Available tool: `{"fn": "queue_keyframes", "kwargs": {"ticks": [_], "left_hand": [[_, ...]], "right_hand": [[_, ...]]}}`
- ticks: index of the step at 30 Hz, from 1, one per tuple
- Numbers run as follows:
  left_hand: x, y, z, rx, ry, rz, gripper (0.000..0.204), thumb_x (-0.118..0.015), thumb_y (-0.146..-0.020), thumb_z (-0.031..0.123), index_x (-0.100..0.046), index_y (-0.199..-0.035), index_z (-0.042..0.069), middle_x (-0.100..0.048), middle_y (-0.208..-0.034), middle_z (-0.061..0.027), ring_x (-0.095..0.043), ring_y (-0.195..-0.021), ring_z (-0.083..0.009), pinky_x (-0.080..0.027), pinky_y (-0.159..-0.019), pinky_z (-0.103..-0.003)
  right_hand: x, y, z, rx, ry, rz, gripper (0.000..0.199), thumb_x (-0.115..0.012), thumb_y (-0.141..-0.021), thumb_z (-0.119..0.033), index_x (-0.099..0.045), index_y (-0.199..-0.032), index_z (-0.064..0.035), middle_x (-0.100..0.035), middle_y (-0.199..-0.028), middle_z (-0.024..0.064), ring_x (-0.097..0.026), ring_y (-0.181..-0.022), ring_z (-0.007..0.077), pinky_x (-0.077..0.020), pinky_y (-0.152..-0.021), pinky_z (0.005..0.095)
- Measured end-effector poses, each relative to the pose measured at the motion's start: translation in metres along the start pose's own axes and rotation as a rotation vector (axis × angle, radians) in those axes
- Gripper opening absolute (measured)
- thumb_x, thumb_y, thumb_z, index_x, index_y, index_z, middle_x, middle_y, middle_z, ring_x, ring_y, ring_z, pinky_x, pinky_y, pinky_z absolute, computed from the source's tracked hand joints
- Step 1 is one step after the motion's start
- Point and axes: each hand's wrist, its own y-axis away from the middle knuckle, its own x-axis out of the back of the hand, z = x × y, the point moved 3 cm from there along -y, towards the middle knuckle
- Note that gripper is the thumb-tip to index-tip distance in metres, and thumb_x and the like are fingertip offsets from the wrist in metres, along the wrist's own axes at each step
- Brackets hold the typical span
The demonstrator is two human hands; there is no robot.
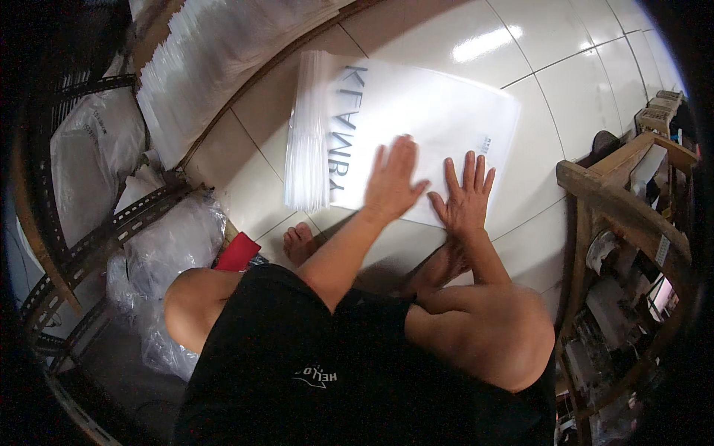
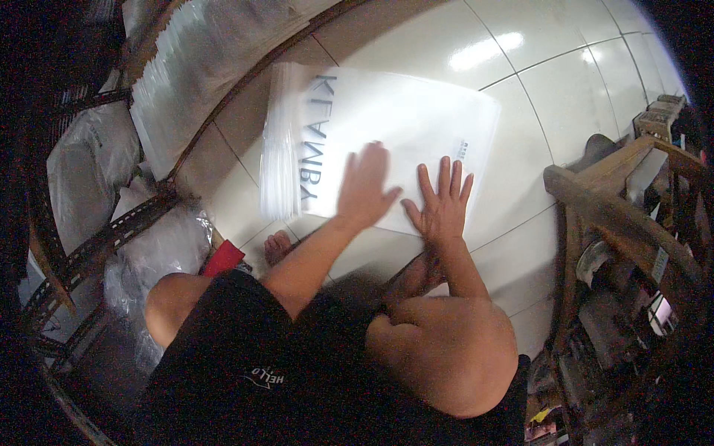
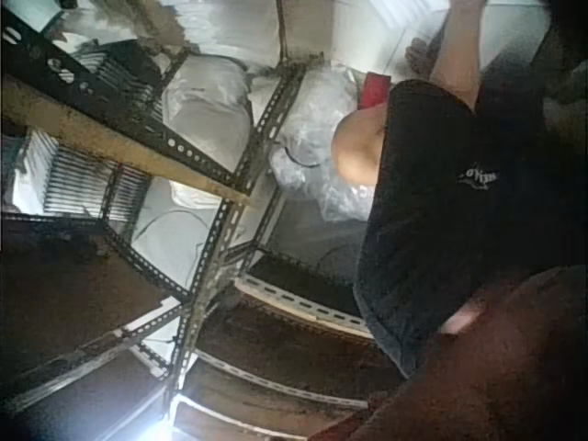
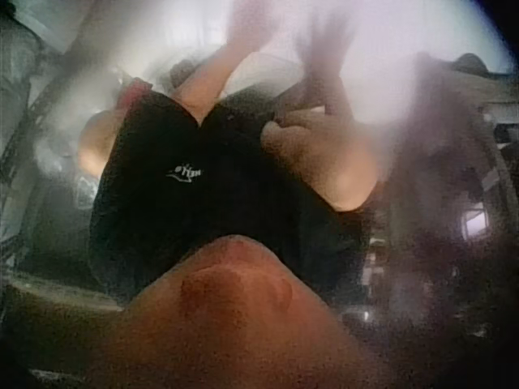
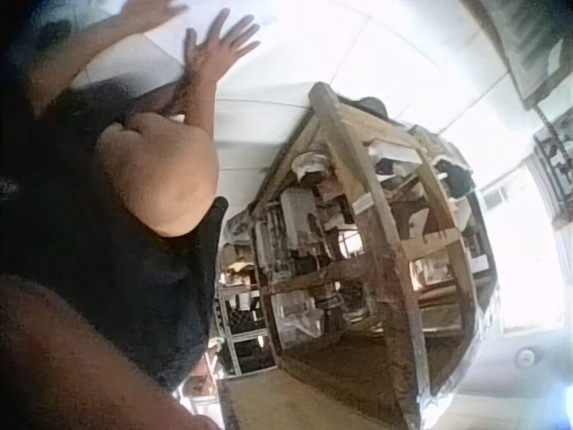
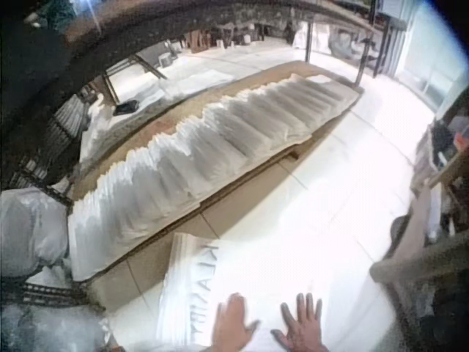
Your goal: The person sits on the floor and repeatedly folds stacks of white plastic bags by hand. They align the edges, fold the bags into smaller rectangles, and place the finished stacks onto a nearby wooden surface.
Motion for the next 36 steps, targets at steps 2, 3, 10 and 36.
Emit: {"fn": "queue_keyframes", "kwargs": {"ticks": [2,3,10,36], "left_hand": [[0.005,0.015,-0.042,0.172,-0.074,0.11,0.082,-0.055,-0.092,0.046,-0.028,-0.148,-0.006,-0.024,-0.157,-0.023,-0.021,-0.147,-0.0342,-0.016,-0.119,-0.052],[0.013,0.021,-0.06,0.219,-0.097,0.151,0.079,-0.056,-0.094,0.039,-0.024,-0.149,-0.008,-0.021,-0.157,-0.0264,-0.02,-0.147,-0.0378,-0.017,-0.119,-0.051],[0.027,0.032,-0.085,0.214,0.174,0.185,0.073,-0.052,-0.097,0.028,-0.017,-0.149,-0.01,-0.014,-0.157,-0.0294,-0.02,-0.144,-0.0432,-0.018,-0.12,-0.046],[0.06,-0.099,-0.103,0.152,-0.026,0.221,0.08,-0.051,-0.096,0.037,-0.013,-0.15,-0.01,-0.015,-0.157,-0.0289,-0.012,-0.147,-0.0414,-0.01,-0.121,-0.048]], "right_hand": [[-0.004,0.002,0.0,-0.004,0.004,0.002,0.074,-0.058,-0.087,-0.055,-0.042,-0.147,-0.0153,-0.022,-0.156,0.0262,-0.017,-0.145,0.0477,-0.0114,-0.113,0.0665],[-0.004,0.003,0.002,-0.009,0.009,0.007,0.074,-0.058,-0.087,-0.056,-0.042,-0.147,-0.0152,-0.022,-0.156,0.0263,-0.017,-0.145,0.0477,-0.0115,-0.113,0.0666],[0.017,-0.006,0.007,0.051,-0.021,-0.021,0.076,-0.063,-0.086,-0.049,-0.041,-0.146,-0.0081,-0.029,-0.152,0.0259,-0.022,-0.143,0.0449,-0.0145,-0.114,0.0644],[0.024,-0.12,0.057,0.057,0.058,0.079,0.074,-0.055,-0.089,-0.059,-0.039,-0.149,-0.018,-0.027,-0.156,0.0212,-0.019,-0.146,0.042,-0.0132,-0.115,0.0641]]}}
